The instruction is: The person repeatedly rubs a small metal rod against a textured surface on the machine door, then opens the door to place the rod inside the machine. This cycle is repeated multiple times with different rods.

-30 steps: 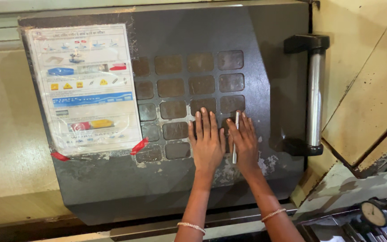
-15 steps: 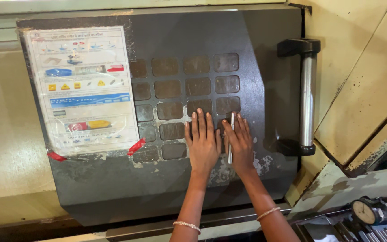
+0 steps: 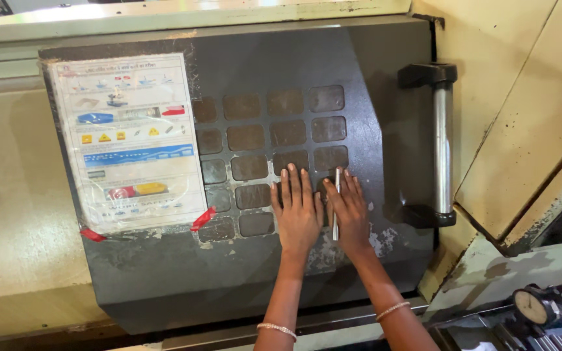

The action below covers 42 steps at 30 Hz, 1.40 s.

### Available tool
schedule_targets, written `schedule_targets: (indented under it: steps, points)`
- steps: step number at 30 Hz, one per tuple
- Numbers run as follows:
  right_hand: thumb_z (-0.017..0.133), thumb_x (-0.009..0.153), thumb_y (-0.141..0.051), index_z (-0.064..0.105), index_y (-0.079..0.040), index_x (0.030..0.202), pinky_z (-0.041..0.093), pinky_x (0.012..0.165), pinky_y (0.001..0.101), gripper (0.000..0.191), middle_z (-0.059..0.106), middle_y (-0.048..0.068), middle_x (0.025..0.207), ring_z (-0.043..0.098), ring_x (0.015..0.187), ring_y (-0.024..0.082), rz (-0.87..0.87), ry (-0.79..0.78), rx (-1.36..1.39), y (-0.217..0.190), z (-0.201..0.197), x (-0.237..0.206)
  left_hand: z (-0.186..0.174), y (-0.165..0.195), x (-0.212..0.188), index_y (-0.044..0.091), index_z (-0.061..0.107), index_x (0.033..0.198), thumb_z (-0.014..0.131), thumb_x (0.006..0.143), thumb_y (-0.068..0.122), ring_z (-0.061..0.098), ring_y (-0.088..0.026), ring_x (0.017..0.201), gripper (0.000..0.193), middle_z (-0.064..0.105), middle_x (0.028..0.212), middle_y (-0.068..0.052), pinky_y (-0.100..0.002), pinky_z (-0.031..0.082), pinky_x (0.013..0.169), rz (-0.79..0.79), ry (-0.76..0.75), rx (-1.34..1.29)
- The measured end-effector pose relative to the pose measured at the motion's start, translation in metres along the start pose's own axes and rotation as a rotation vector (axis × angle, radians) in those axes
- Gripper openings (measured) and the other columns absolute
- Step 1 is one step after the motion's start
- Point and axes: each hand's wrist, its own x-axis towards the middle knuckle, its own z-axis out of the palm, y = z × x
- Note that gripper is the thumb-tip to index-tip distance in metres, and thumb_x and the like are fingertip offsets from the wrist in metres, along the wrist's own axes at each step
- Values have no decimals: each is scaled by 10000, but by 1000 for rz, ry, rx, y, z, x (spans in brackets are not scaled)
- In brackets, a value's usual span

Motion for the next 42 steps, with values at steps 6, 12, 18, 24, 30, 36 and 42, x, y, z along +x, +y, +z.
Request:
schedule_targets:
  steps: [6, 12, 18, 24, 30, 36, 42]
  points:
    - [614, 957, -62, 595, -45, 1394, 315, 1235, 556, 438, 472, 245, 1557, 427, 1478, 413, 6, 2, 3, 1, 0, 1, 0, 4, 0, 14, 460, 1530, 500, 1034, 303, 315, -334, 1531, 575, 359, 1640, -194, -543, 193, 1250, -31, -11, 14]
    - [614, 965, -66, 583, -34, 1407, 309, 1232, 555, 445, 467, 247, 1550, 427, 1467, 416, -11, 2, -18, 7, 5, -5, 6, 2, -8, 36, 455, 1542, 502, 1044, 303, 285, -306, 1555, 567, 348, 1658, -172, -538, 181, 1265, -19, -9, 42]
    - [614, 983, -65, 603, -43, 1417, 320, 1250, 562, 435, 500, 235, 1532, 461, 1465, 402, -34, 47, -54, 12, 10, -9, 12, -3, -11, 9, 472, 1525, 519, 1001, 255, 303, -312, 1548, 580, 368, 1645, -172, -562, 166, 1262, 30, -35, 69]
    - [639, 994, -113, 581, -15, 1405, 314, 1247, 567, 426, 472, 261, 1545, 439, 1470, 412, -50, 26, -47, 10, 7, -9, 11, -1, -11, -2, 513, 1497, 536, 992, 246, 330, -332, 1529, 564, 413, 1622, -181, -567, 177, 1258, 26, -11, 39]
    - [638, 982, -84, 587, -6, 1413, 313, 1252, 562, 441, 465, 262, 1554, 432, 1479, 413, -56, 14, -70, 4, -1, -5, 3, 3, -11, -6, 546, 1476, 536, 1000, 228, 370, -333, 1520, 530, 444, 1613, -183, -561, 197, 1261, 32, 5, 51]
    - [651, 978, -81, 585, -12, 1409, 326, 1257, 554, 441, 489, 266, 1536, 450, 1474, 416, -60, 35, -68, 0, -5, -2, 1, 5, -10, -7, 571, 1460, 535, 1016, 231, 379, -326, 1518, 505, 463, 1608, -174, -553, 206, 1261, 26, 20, 51]
    - [646, 964, -86, 573, -15, 1411, 320, 1250, 554, 459, 486, 277, 1531, 447, 1467, 422, -51, 8, -70, -2, -8, -1, -2, 7, -8, -3, 586, 1441, 540, 1011, 238, 397, -324, 1501, 495, 478, 1593, -175, -549, 206, 1260, 26, 20, 80]
